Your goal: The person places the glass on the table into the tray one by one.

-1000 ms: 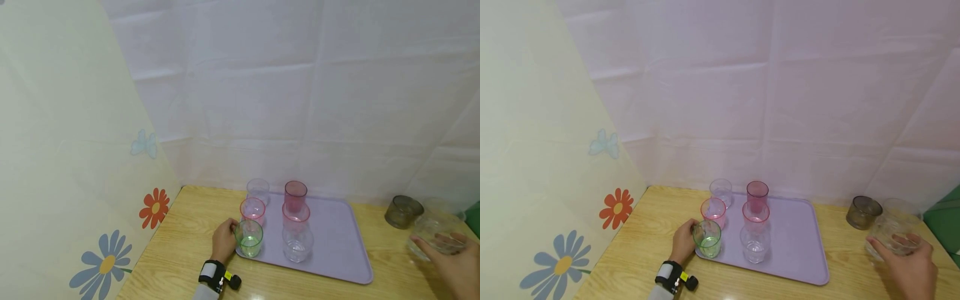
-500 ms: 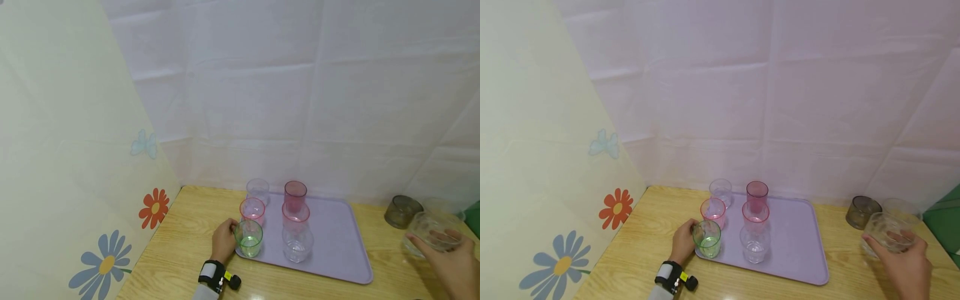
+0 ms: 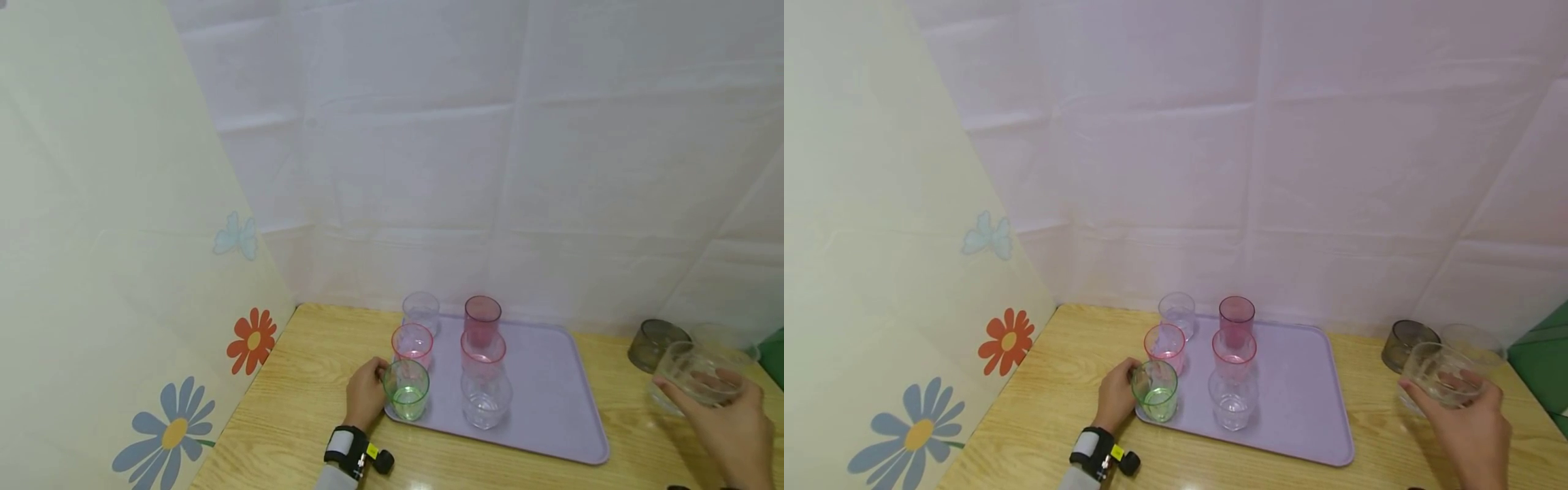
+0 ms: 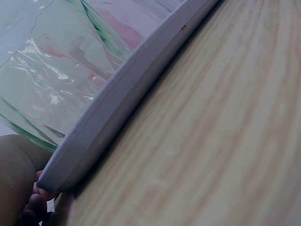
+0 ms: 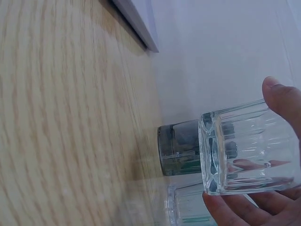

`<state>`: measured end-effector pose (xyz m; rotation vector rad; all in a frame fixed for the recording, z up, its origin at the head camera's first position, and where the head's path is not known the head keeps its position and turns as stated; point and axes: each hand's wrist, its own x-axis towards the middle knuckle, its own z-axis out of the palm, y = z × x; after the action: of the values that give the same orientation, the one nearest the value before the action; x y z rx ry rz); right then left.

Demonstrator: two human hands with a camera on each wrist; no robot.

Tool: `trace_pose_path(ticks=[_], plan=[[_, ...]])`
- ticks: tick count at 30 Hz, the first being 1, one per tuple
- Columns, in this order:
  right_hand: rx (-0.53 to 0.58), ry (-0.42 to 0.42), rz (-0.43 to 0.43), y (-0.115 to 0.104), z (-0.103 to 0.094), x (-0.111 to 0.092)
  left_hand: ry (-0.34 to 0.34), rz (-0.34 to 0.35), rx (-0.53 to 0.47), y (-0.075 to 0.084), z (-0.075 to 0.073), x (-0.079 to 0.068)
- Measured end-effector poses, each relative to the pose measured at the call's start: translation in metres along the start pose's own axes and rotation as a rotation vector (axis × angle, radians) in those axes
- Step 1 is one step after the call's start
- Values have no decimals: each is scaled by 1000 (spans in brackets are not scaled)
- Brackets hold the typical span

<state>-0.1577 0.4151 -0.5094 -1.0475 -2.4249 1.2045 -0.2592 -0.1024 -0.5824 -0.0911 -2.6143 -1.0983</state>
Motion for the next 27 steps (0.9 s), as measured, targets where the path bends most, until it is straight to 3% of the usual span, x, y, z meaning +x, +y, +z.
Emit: trace_pose_path(ticks=[19, 27], plan=[[-1, 3, -24, -12, 4, -4, -3, -7, 7, 2, -3, 0], [72, 7, -80, -10, 5, -5, -11, -7, 1, 1, -1, 0]])
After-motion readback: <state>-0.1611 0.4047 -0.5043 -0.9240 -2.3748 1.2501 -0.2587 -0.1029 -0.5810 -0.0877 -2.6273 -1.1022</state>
